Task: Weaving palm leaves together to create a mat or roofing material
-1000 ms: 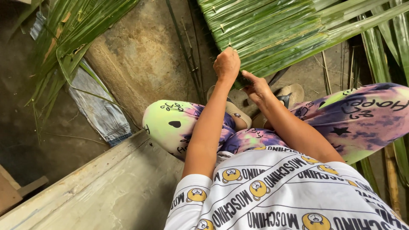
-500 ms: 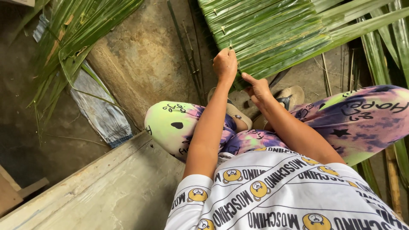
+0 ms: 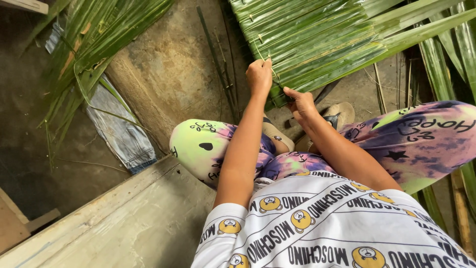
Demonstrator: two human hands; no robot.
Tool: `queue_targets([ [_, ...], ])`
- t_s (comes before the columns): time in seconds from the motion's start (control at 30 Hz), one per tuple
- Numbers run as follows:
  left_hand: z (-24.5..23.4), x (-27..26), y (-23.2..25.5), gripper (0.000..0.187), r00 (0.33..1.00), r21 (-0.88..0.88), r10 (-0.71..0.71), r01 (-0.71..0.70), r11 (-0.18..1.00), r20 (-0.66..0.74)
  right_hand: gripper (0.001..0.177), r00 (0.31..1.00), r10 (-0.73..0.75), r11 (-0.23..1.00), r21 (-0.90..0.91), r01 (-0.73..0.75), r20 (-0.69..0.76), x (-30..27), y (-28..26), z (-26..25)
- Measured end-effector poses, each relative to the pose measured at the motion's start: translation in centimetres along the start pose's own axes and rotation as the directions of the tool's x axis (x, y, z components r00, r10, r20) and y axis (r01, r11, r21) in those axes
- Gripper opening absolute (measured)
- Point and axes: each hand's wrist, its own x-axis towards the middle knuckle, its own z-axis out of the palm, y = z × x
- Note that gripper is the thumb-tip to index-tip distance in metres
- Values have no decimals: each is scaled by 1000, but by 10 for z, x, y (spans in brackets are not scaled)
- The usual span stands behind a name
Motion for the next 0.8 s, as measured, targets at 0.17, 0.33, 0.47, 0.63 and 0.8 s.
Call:
queue_targets([
  [0.17, -66, -28, 15, 24, 745, 280, 662, -655, 702, 82, 55, 949, 221, 930, 245, -275, 226, -29, -29, 0],
  [0.33, -24, -46, -9, 15, 40, 501, 989, -865, -38, 143, 43, 938, 289, 905, 266, -333, 193, 30, 9, -37],
  [0.47, -18, -43, -21, 7, -170, 495, 970, -836, -235, 174, 35, 929, 293, 876, 326, -355, 224, 22, 2, -36],
  [0.63, -31, -55, 1, 17, -292, 484, 938, -803, -348, 189, 28, 938, 234, 905, 296, -306, 255, 40, 16, -43],
  [0.8, -29, -62, 0, 19, -307, 520, 935, -778, -353, 176, 24, 943, 209, 918, 281, -281, 260, 56, 25, -46],
])
